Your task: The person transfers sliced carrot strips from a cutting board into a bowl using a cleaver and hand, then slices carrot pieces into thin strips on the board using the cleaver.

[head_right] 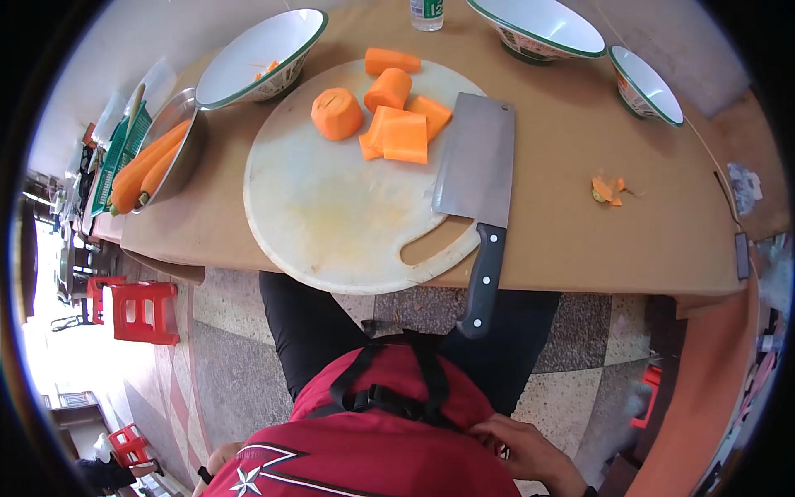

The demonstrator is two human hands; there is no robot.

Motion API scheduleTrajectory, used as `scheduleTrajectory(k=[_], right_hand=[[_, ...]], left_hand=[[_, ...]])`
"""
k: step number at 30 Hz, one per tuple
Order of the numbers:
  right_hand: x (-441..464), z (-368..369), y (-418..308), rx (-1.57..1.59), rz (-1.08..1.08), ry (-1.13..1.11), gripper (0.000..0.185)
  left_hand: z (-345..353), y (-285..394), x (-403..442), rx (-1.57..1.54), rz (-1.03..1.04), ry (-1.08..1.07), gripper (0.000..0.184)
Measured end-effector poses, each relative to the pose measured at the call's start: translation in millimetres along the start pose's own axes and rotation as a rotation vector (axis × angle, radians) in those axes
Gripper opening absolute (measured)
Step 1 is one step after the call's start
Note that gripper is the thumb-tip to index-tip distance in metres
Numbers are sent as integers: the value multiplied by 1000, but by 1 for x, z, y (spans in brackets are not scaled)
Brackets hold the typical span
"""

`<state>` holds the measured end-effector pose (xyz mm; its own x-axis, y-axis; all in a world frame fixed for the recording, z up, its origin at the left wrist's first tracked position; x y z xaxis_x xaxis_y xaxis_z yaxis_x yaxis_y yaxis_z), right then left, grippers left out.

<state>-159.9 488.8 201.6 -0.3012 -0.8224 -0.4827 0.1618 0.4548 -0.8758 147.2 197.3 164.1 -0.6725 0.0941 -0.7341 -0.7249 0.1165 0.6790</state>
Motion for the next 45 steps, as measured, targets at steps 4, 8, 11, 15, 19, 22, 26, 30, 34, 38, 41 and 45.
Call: scheduleTrajectory(k=[4, 8, 11, 15, 19, 22, 26, 30, 34, 38, 41, 45], right_hand=[[7, 6, 1, -92, -10, -41, 38], [13, 9, -7, -214, -97, -30, 36], [17, 9, -6, -154, -12, -60, 35], [15, 9, -1, -178, -112, -4, 33], [17, 7, -2, -141, -148, 44, 28], [9, 3, 10, -131, -100, 122, 24], [4, 3, 6, -91, -77, 146, 22], [5, 3, 1, -180, -39, 150, 23], [6, 4, -3, -237, -72, 147, 22], [6, 3, 10, -145, -25, 124, 22], [5, 3, 17, -192, 36, 109, 20], [-19, 1, 47, -84, 163, 174, 18]], left_hand=[[2, -4, -1, -12, -29, 30, 45], [3, -7, 0, -18, -38, 68, 44], [2, -10, 6, -8, -42, 118, 43], [4, -14, 14, 23, -28, 170, 42], [3, -16, 21, 23, -9, 195, 41], [-2, -8, 22, 13, 3, 183, 41], [-6, 34, 15, 17, 62, 165, 31], [-11, 26, 15, 247, 66, 290, 25], [-10, 29, 12, 388, -8, 447, 23], [-8, 32, 9, 483, -118, 576, 20], [-11, 35, 7, 537, -198, 630, 19], [-19, 55, 20, 600, -120, 660, 16]])
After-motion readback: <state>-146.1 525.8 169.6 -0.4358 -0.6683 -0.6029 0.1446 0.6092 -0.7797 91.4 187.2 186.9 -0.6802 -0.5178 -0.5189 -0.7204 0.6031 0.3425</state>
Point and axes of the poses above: each hand's wrist, its own x-axis towards the middle knuckle, its own z-axis out of the palm, y = z × x, the point moved 8 cm from there along x, towards the middle knuckle, and after that the axes turned 12 degrees about x, right-handed, at the moved point
